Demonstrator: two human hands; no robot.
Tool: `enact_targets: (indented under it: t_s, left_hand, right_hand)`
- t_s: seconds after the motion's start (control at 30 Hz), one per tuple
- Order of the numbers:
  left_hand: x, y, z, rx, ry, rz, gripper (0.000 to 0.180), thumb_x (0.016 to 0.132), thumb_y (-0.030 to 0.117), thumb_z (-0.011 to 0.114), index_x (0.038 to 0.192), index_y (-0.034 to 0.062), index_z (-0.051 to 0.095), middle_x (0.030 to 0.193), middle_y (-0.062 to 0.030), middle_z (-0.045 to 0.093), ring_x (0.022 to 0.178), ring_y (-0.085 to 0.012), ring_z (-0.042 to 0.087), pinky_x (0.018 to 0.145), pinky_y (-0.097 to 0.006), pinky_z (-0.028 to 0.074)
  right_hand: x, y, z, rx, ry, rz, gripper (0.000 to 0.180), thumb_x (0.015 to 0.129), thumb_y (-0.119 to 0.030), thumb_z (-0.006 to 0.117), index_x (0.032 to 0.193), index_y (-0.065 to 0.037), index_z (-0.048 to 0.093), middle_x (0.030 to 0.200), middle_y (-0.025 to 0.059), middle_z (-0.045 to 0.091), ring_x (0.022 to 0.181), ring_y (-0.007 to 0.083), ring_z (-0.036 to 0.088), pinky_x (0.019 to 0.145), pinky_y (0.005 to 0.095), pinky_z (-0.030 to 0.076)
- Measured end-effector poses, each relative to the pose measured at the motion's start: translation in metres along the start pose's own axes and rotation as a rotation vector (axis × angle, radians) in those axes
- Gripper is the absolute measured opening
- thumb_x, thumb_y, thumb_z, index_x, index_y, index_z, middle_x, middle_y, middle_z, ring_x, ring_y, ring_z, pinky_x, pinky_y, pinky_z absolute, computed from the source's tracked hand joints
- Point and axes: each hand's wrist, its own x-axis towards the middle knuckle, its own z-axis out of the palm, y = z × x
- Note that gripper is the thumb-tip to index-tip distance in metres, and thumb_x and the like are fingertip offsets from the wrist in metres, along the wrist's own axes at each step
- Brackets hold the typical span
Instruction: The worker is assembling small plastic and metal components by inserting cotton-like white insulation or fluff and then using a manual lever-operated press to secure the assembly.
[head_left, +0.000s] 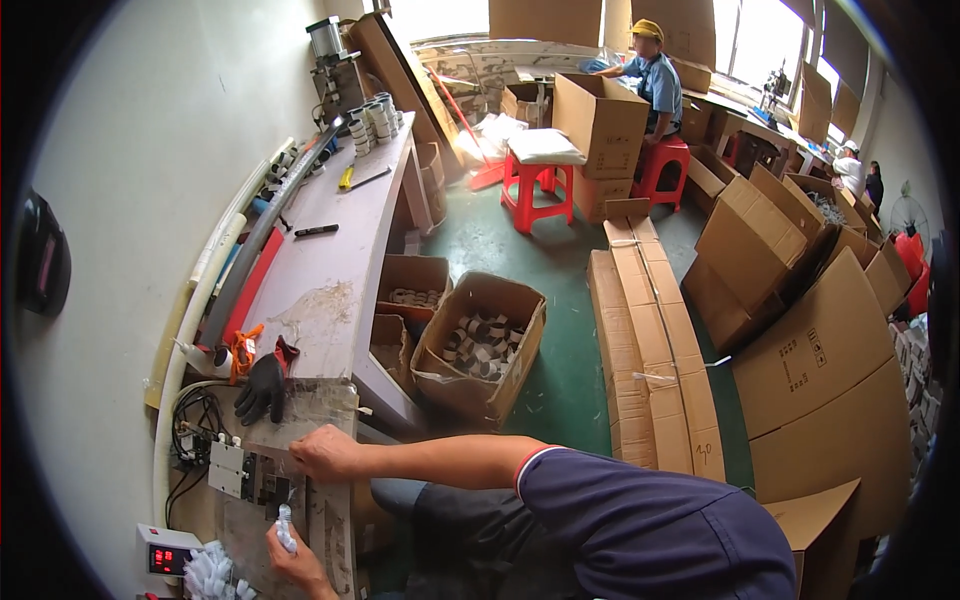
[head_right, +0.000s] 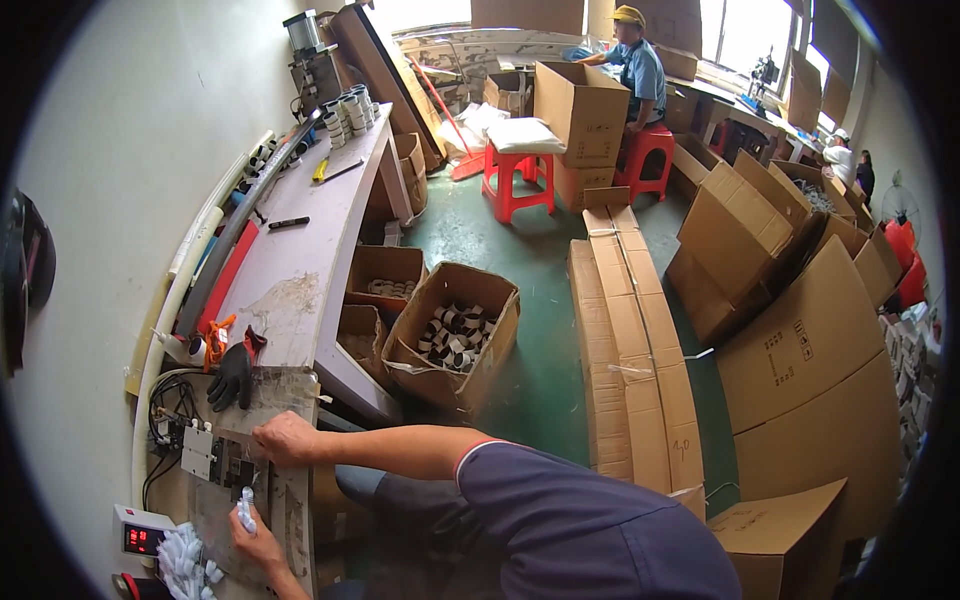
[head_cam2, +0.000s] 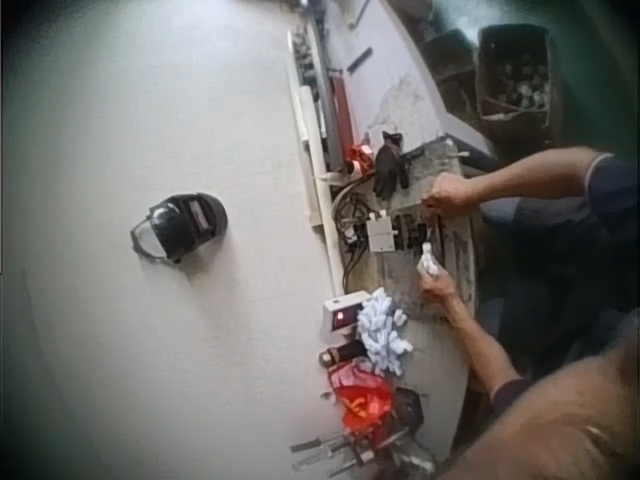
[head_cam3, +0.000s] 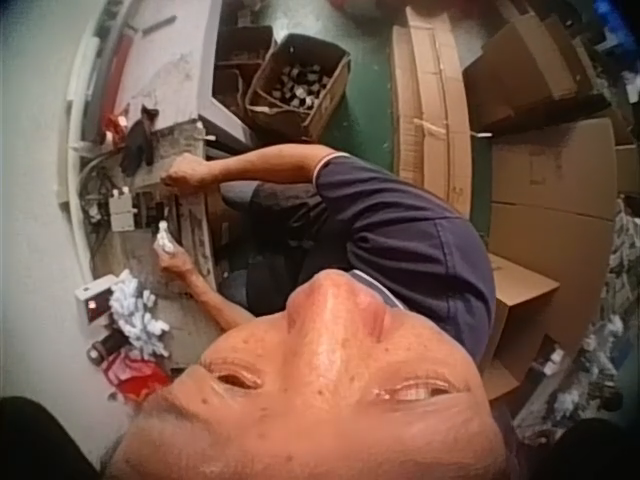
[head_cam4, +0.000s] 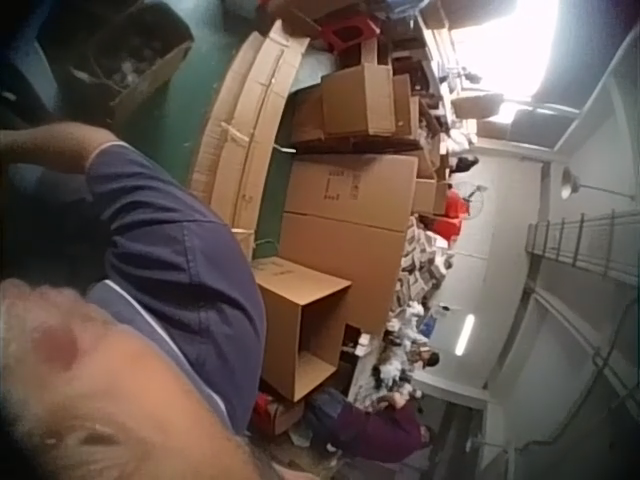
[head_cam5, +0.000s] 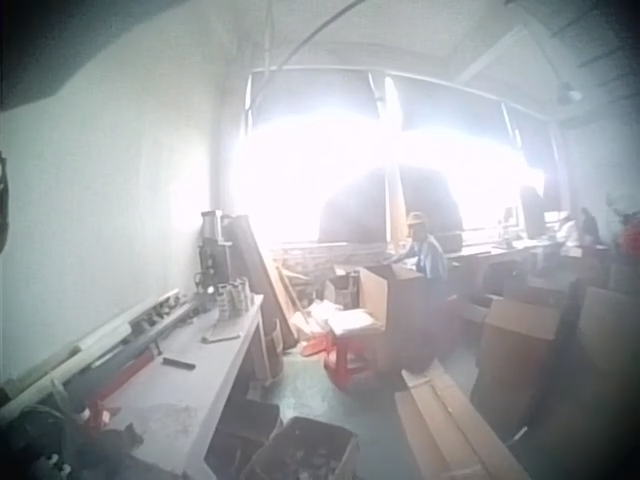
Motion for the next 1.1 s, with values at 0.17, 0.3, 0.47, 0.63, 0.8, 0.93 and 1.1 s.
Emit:
enact_targets:
  t_s: [0.17, 0.3, 0.47, 0.63, 0.8, 0.93, 1.1]
  left_hand:
    - [0.000, 0.005, 0.001, 0.005, -0.009, -0.007, 0.016, 0.091, 0.005, 0.068, 0.103, -0.0022, 0.062, 0.091, -0.0205, 0.065, 0.085, -0.0407, 0.063, 0.075, -0.046, 0.049]
    - [0.000, 0.003, 0.001, 0.017, -0.002, -0.004, 0.016, 0.091, 0.006, 0.068, 0.103, -0.0019, 0.062, 0.091, -0.0203, 0.066, 0.085, -0.0407, 0.063, 0.075, -0.046, 0.049]
    - [-0.001, 0.004, 0.000, 0.025, 0.001, -0.003, 0.016, 0.091, 0.006, 0.068, 0.103, -0.0019, 0.062, 0.091, -0.0204, 0.066, 0.085, -0.0408, 0.064, 0.075, -0.046, 0.049]
    - [-0.001, -0.001, 0.003, 0.027, -0.001, -0.015, 0.016, 0.091, 0.007, 0.068, 0.104, -0.0021, 0.062, 0.092, -0.0210, 0.066, 0.085, -0.0412, 0.064, 0.075, -0.047, 0.050]
    - [-0.001, -0.002, 0.004, 0.008, 0.028, -0.021, 0.017, 0.091, 0.007, 0.069, 0.104, -0.0030, 0.062, 0.092, -0.0221, 0.067, 0.085, -0.0420, 0.064, 0.075, -0.047, 0.050]
    - [-0.001, -0.008, 0.002, -0.006, 0.035, -0.018, 0.017, 0.091, 0.006, 0.068, 0.103, -0.0034, 0.062, 0.092, -0.0223, 0.067, 0.085, -0.0424, 0.064, 0.075, -0.047, 0.050]
    - [-0.003, -0.007, 0.005, -0.005, 0.076, 0.037, 0.016, 0.091, 0.008, 0.068, 0.102, -0.0028, 0.062, 0.087, -0.0213, 0.066, 0.080, -0.0416, 0.063, 0.071, -0.047, 0.049]
  right_hand:
    - [0.000, 0.001, -0.001, 0.014, -0.008, 0.016, 0.014, 0.081, -0.016, 0.063, 0.080, -0.003, 0.057, 0.071, 0.0189, 0.062, 0.073, 0.0410, 0.064, 0.066, 0.0497, 0.051]
    - [0.000, 0.002, 0.001, 0.018, 0.001, 0.013, 0.014, 0.080, -0.016, 0.063, 0.080, -0.003, 0.058, 0.072, 0.0195, 0.063, 0.075, 0.0414, 0.065, 0.068, 0.0498, 0.051]
    - [-0.002, 0.002, 0.002, 0.004, -0.004, 0.006, 0.016, 0.082, -0.016, 0.064, 0.080, -0.003, 0.055, 0.074, 0.0180, 0.062, 0.074, 0.0400, 0.064, 0.067, 0.0483, 0.051]
    - [-0.002, 0.003, 0.001, 0.005, -0.006, 0.016, 0.016, 0.082, -0.016, 0.064, 0.080, -0.003, 0.055, 0.073, 0.0180, 0.062, 0.073, 0.0401, 0.064, 0.066, 0.0487, 0.051]
    - [0.001, 0.001, -0.002, 0.023, -0.023, 0.025, 0.016, 0.081, -0.018, 0.063, 0.081, -0.002, 0.058, 0.074, 0.0200, 0.064, 0.077, 0.0414, 0.065, 0.069, 0.0496, 0.051]
    - [0.002, -0.002, -0.001, 0.004, -0.030, 0.018, 0.016, 0.081, -0.017, 0.063, 0.081, -0.002, 0.058, 0.075, 0.0201, 0.064, 0.077, 0.0414, 0.065, 0.069, 0.0496, 0.051]
    - [-0.003, -0.004, -0.002, 0.011, -0.016, 0.024, 0.016, 0.084, -0.016, 0.062, 0.081, -0.002, 0.055, 0.074, 0.0198, 0.062, 0.074, 0.0422, 0.064, 0.066, 0.0508, 0.051]
